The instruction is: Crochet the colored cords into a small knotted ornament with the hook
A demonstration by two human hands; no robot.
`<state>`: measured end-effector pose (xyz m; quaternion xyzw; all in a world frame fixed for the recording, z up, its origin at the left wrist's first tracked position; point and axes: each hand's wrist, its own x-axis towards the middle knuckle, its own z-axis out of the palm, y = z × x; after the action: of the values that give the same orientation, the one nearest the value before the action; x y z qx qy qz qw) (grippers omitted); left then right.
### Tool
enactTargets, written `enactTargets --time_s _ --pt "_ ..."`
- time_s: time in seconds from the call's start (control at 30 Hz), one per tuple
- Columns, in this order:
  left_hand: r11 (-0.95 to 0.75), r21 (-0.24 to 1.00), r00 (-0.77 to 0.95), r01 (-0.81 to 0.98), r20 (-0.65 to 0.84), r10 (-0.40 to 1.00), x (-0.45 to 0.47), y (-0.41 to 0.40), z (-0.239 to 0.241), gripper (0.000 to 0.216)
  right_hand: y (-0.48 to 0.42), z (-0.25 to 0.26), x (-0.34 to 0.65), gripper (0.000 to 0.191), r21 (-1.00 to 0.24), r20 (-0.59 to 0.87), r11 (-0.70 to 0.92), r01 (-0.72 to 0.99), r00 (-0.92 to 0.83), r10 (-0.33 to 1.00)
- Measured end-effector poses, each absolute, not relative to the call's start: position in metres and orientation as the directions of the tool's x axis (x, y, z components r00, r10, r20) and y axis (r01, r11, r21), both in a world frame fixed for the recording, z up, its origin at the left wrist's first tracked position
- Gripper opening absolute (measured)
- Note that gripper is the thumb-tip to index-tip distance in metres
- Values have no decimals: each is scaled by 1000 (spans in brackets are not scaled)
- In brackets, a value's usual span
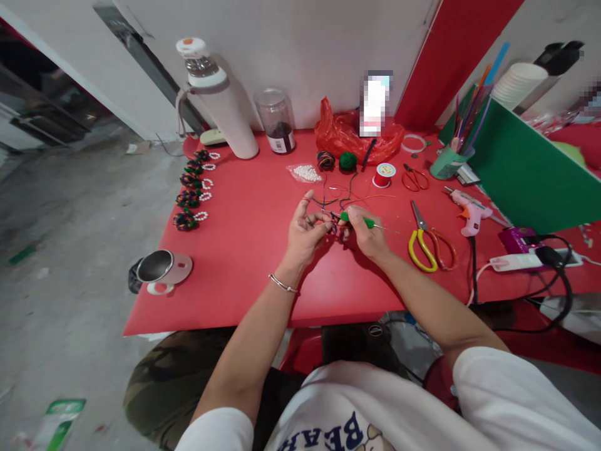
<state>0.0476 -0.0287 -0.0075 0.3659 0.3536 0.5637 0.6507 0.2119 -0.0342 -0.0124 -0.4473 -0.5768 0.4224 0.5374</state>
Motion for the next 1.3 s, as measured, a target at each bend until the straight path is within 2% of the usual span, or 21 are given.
enactTargets --time_s 0.33,0.6,1.3 --pt "106 867 110 -487 -60 992 48 -29 -11 103 -37 -6 209 57 -978 208 208 -10 -64 976" --pt "147 864 148 -482 -85 985 46 -29 -8 106 -36 -6 210 58 -978 206 207 17 -32 978" --pt "103 866 136 -489 -41 990 45 -30 -7 104 -36 -9 213 53 -969 246 246 -3 2 969"
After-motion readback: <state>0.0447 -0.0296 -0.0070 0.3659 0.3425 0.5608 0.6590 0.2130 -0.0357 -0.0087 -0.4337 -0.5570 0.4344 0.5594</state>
